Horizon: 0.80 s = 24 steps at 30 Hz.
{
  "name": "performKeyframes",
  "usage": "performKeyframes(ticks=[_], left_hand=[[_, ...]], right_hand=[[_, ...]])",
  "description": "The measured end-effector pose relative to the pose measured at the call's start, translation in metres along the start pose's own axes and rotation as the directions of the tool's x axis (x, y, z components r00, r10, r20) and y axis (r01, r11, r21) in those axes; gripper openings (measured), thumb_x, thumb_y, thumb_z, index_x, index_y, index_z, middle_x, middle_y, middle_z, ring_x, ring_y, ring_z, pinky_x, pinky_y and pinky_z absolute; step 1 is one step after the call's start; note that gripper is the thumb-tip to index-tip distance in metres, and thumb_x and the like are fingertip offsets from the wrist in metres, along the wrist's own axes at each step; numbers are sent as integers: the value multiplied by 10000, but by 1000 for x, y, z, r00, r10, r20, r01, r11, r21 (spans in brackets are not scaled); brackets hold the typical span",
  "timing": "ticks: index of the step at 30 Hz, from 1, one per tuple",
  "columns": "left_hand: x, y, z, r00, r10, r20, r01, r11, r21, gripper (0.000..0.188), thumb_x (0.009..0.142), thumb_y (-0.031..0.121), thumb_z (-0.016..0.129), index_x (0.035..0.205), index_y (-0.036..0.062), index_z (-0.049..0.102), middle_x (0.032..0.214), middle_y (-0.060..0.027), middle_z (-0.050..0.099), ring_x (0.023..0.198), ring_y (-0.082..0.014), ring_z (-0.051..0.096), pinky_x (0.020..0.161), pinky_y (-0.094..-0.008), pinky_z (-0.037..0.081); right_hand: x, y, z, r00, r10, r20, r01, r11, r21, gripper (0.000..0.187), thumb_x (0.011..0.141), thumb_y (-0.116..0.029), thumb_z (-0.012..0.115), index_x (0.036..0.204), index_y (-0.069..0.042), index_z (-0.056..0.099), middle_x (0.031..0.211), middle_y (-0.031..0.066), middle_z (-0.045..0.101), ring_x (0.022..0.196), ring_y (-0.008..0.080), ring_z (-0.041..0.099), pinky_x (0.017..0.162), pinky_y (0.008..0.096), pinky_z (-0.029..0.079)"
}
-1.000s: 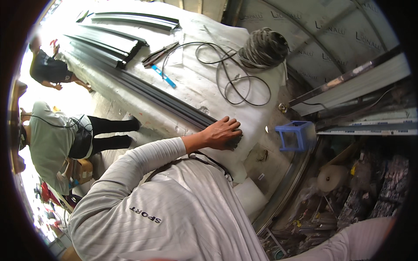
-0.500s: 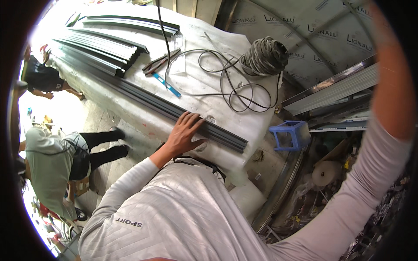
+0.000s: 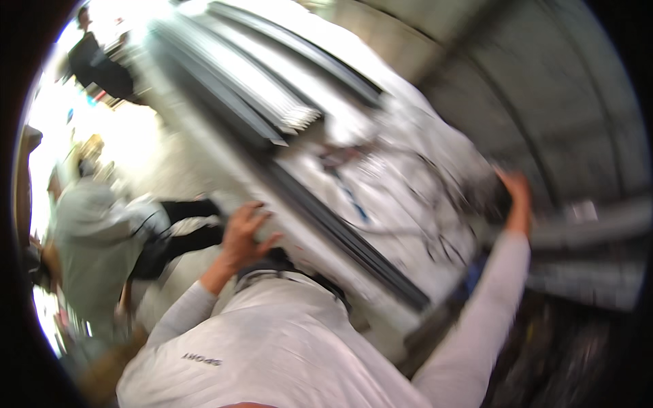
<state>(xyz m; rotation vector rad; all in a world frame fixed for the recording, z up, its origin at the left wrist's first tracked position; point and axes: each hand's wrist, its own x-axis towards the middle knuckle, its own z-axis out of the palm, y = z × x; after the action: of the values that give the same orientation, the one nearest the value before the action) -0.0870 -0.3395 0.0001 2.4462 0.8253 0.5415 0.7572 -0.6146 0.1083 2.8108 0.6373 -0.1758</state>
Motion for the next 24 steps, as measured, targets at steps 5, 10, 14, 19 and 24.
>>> performKeyframes(ticks=[5,10,14,19,24], left_hand=[[7,-26,-12,998,22,-52,-21,1000,8,510,1060,467,897,1315,30,833,1503,-238,727,1442,-428,685,1220,-550,553],[-5,-20,-4,993,-28,-117,28,1000,-5,464,1062,448,893,1286,46,833,1463,-214,723,1407,-396,675,1174,-519,545],[-29,12,17,988,-103,-117,100,995,-30,460,1063,445,890,1286,47,830,1455,-215,725,1412,-406,675,1176,-526,552],[-62,58,23,981,-184,-56,176,975,-134,486,1056,446,914,1306,36,838,1489,-237,751,1368,-461,721,1197,-551,578],[-60,100,31,968,-235,-83,211,950,-231,464,996,306,990,1331,15,854,1473,-236,767,1376,-458,747,1191,-520,595]], right_hand=[[-23,17,30,986,43,-159,6,955,297,895,1072,-520,907,1811,-123,597,1784,241,657,1628,476,618,1372,538,480],[-28,20,37,966,109,-234,-25,942,336,1107,909,-665,1021,1696,34,677,1723,278,695,1577,466,655,1337,533,491],[-9,32,60,986,50,-161,38,864,502,1071,937,-628,1015,1693,49,673,1701,289,708,1572,445,663,1329,526,493],[-43,58,29,977,151,-150,13,661,750,1040,1016,-567,959,1721,114,609,1758,269,659,1605,388,637,1357,520,474],[-149,95,-63,927,23,-373,374,-11,928,796,1166,-443,830,1778,13,603,1828,179,603,1652,329,580,1366,460,444]])
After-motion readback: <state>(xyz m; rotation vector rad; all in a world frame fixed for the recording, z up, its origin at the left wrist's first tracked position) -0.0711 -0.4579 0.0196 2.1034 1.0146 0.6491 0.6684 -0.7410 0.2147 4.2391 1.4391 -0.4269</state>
